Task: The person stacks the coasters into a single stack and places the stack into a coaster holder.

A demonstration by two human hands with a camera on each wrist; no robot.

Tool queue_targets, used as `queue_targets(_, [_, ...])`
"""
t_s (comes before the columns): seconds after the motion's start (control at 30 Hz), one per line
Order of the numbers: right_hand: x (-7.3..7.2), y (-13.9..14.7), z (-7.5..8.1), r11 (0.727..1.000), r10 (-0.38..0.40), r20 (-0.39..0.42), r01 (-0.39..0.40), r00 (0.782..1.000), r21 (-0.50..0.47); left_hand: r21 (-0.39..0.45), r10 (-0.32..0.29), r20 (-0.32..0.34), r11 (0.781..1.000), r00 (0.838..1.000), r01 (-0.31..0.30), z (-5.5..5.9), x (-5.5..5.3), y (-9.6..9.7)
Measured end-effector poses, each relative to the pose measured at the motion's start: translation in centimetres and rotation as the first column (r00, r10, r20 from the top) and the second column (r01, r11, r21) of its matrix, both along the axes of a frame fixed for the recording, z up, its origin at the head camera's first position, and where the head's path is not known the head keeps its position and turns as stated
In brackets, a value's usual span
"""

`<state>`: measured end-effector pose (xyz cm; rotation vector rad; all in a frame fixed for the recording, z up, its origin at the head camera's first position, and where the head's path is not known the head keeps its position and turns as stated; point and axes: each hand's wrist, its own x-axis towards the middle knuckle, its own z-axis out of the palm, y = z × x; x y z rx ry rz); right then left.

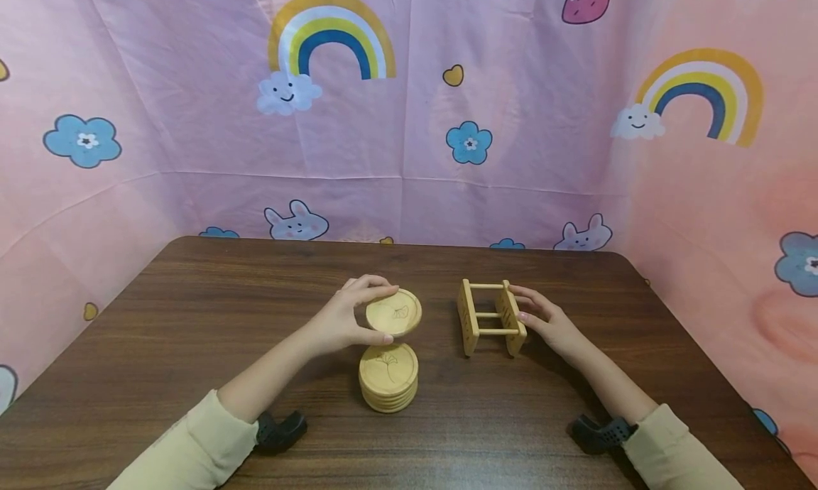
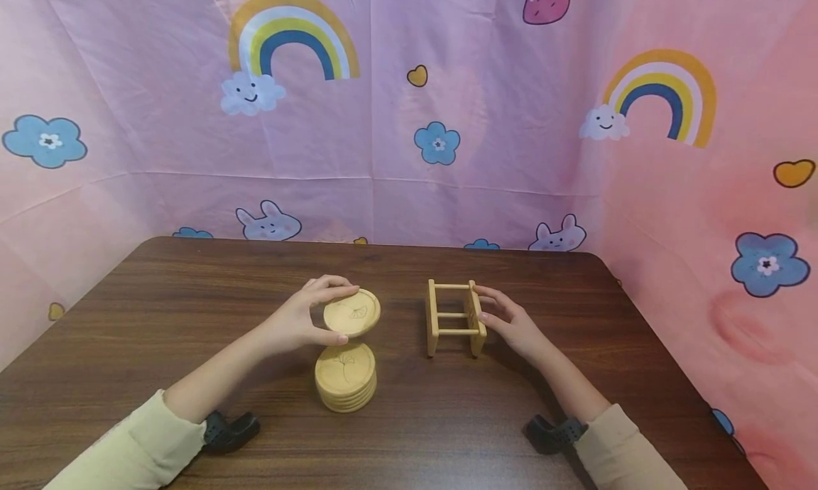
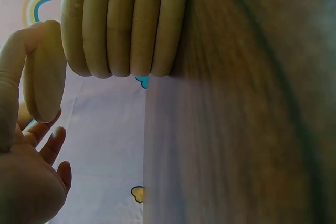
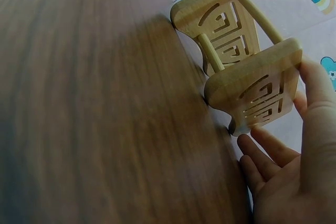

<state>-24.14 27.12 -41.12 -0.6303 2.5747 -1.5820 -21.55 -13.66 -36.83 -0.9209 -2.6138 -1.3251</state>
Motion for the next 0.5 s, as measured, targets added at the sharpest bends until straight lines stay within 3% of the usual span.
queue_targets(0.3, [0.0, 0.0, 0.0, 1.000, 0.004, -0.008, -0.004, 1.000, -0.004, -0.009, -0.021, -0.032, 1.000, 0.999, 0.021, 0.0, 1.0, -0.5])
queue_targets(0.5, [-0.1, 0.0, -0.1, 1.000, 0.007, -0.004, -0.007, 1.000, -0.017, -0.004, -0.037, -0.015, 0.999, 0.999, 0.037, 0.0, 2.0, -0.8])
